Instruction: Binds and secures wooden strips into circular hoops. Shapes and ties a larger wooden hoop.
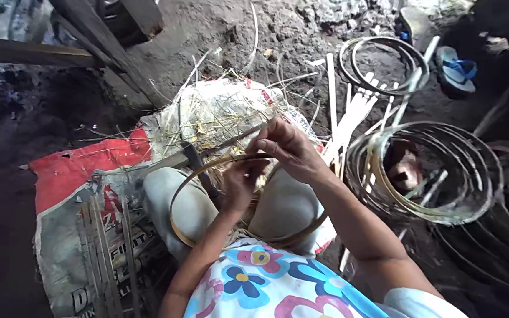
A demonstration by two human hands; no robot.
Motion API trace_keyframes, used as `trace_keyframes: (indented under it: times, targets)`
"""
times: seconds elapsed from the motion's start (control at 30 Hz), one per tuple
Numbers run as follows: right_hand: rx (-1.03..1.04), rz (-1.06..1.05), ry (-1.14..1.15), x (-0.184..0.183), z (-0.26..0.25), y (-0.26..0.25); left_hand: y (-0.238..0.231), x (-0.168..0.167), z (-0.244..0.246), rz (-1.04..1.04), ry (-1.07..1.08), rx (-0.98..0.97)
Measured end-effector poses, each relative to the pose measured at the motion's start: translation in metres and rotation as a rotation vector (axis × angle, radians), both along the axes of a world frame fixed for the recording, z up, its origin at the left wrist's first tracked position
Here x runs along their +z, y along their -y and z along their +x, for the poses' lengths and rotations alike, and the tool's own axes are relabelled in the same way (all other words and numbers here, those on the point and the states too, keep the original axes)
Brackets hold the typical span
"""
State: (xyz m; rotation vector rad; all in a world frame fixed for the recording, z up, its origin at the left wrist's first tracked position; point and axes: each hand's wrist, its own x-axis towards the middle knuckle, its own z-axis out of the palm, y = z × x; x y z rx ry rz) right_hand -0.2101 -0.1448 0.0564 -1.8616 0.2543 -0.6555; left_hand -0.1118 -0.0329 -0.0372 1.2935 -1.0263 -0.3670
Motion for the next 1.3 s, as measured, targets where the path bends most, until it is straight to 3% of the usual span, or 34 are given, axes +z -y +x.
trace_keyframes:
  times: [0.07,0.13,0.23,0.33,0.6,0.8,0.93,1.03,1.13,1.2,1.3]
  targets:
    - [-0.038,0.056,-0.098,-0.003,0.009,0.006,0.001,0.003,0.0,-0.067,0.265,0.163]
    - [-0.054,0.111,-0.165,-0.01,0.012,0.017,-0.001,0.006,0.006,-0.154,0.399,0.232]
    - [-0.039,0.186,-0.193,-0.018,0.014,0.026,0.002,0.012,0.01,-0.228,0.318,0.08]
    - [-0.048,0.125,-0.176,-0.023,0.012,0.031,0.009,0.016,0.011,-0.232,0.136,-0.123]
    - [-0.121,0.03,-0.17,-0.029,0.012,0.032,0.005,-0.004,0.018,-0.107,0.182,-0.045]
    - [-0.375,-0.438,-0.108,0.013,-0.027,0.012,-0.001,0.004,0.02,-0.191,0.217,-0.073]
    - [-0.385,-0.678,-0.211,0.009,-0.046,0.003,-0.005,0.004,0.013,-0.22,0.205,-0.077]
    - [-0.297,-0.614,-0.161,-0.01,-0.032,-0.007,-0.009,-0.004,0.008,-0.193,0.222,-0.048]
    - [-0.085,-0.359,-0.038,-0.018,-0.02,-0.004,-0.017,0.0,0.005,-0.155,0.322,0.025]
    - [0.047,-0.232,0.02,-0.018,-0.015,-0.001,-0.024,0.004,0.006,-0.184,0.519,0.142]
    - [0.053,-0.274,0.018,-0.027,-0.008,0.003,-0.03,0.007,0.014,-0.228,0.785,0.259]
